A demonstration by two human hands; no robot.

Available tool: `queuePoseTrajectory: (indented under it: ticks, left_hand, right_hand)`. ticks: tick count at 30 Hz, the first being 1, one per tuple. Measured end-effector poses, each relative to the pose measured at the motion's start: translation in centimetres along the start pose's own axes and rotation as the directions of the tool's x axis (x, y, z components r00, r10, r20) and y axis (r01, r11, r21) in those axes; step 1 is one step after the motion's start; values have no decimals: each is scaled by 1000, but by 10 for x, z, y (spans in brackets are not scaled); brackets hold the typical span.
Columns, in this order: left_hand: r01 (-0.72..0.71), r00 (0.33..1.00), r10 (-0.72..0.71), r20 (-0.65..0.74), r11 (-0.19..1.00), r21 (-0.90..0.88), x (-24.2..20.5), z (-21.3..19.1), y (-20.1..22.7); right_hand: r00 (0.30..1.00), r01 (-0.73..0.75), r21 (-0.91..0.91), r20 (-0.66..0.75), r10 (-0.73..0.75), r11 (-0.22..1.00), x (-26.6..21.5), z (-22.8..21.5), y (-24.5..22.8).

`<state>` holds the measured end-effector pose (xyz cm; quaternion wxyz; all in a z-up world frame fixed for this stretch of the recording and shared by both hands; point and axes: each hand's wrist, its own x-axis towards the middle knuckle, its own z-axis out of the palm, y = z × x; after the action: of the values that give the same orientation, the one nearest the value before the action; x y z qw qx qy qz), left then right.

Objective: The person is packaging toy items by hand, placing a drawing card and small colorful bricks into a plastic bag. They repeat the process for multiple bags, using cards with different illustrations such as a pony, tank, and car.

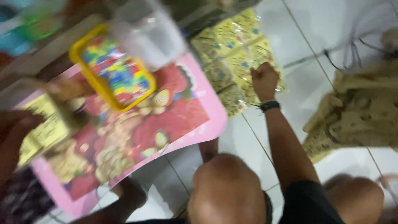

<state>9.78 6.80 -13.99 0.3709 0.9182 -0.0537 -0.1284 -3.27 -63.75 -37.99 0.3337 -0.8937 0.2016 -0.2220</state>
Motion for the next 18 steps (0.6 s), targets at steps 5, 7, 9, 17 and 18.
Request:
queuePoseTrajectory:
  ticks: [5,7,9,17,18]
  left_hand:
    - [-196,961,240,-139,942,271,-61,2,112]
    - [-269,915,385,-121,805,529,-59,-8,87]
    - [-206,928,349,-127,769,606,-58,-12,76]
    - [-222,919,380,-109,724,653,-60,-8,66]
    - [-257,928,366,-69,763,593,-60,-8,64]
  right_hand:
    - [944,319,211,14,-329,924,44,-58,-203]
    - [795,554,309,78,-601,773,58,-73,-277]
    - [661,674,313,148,-736,669,62,-80,-357]
    - [657,730,-272,532,-535,627,109,45,-404]
    - [660,688,-254,609,-441,680,112,71,-380]
